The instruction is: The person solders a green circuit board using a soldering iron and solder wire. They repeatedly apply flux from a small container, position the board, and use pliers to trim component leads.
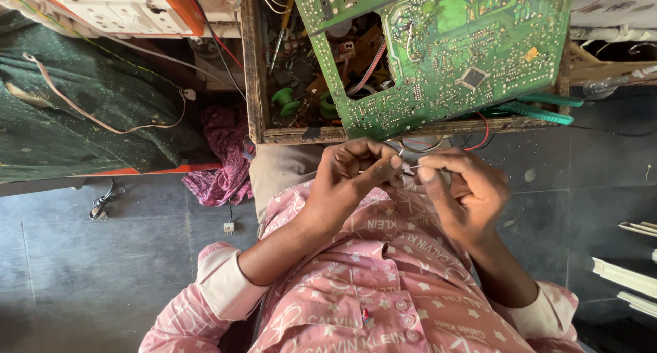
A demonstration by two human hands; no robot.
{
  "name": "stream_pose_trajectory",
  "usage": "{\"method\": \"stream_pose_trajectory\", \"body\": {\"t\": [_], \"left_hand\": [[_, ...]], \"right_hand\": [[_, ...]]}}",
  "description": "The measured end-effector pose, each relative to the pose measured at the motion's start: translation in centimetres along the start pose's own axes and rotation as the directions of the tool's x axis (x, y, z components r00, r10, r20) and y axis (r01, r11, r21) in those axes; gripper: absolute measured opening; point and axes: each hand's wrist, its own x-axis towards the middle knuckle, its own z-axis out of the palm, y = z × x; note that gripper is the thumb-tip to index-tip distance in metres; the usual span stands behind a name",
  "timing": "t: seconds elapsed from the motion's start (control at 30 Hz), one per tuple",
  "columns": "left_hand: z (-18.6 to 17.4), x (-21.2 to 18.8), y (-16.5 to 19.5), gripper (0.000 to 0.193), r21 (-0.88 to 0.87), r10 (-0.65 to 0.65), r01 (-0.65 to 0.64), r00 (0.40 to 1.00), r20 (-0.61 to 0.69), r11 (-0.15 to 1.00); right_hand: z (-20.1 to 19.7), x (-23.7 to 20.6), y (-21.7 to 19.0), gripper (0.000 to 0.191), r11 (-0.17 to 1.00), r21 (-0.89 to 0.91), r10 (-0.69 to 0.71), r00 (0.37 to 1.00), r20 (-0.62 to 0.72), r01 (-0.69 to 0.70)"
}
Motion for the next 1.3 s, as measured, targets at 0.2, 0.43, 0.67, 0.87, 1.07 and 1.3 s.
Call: {"method": "stream_pose_trajectory", "body": {"t": [0.2, 0.43, 0.67, 0.87, 1.07, 1.3], "left_hand": [[0.1, -0.2, -0.7, 0.01, 0.001, 0.012, -0.012, 1.0, -0.001, 1.0], [1.4, -0.5, 1.6, 0.011, 0.043, -0.197, 0.202, 0.975, -0.101, 0.978], [1.7, -0.6, 1.4, 0.007, 0.104, 0.005, -0.007, 1.0, 0.022, 0.995], [1.2, -0.4, 1.3, 0.003, -0.001, 0.064, -0.064, 0.998, 0.009, 0.998], [0.9, -0.5, 1.8, 0.004, -0.026, 0.084, -0.083, 0.996, 0.037, 0.996], [0.6, -0.3, 1.7, 0.01, 0.131, 0.099, -0.095, 0.995, -0.019, 0.987]], "right_hand": [[-0.1, 0.8, 0.4, 0.017, 0.99, 0.067, -0.129, 0.986, 0.104, 0.122], [-1.4, 2.1, -0.1, 0.021, 0.965, -0.028, -0.248, 0.946, 0.207, 0.259], [-7.3, 4.4, 0.3, 0.011, 0.931, -0.331, -0.206, 0.969, -0.135, 0.152], [-11.9, 6.8, 4.8, 0.035, 0.513, -0.819, -0.129, 0.966, 0.223, 0.258], [-12.7, 6.8, 6.9, 0.026, 0.596, -0.747, -0.083, 0.948, 0.308, 0.295], [-15.2, 0.9, 15.6, 0.016, 0.636, -0.767, -0.034, 0.996, 0.085, 0.087]]}}
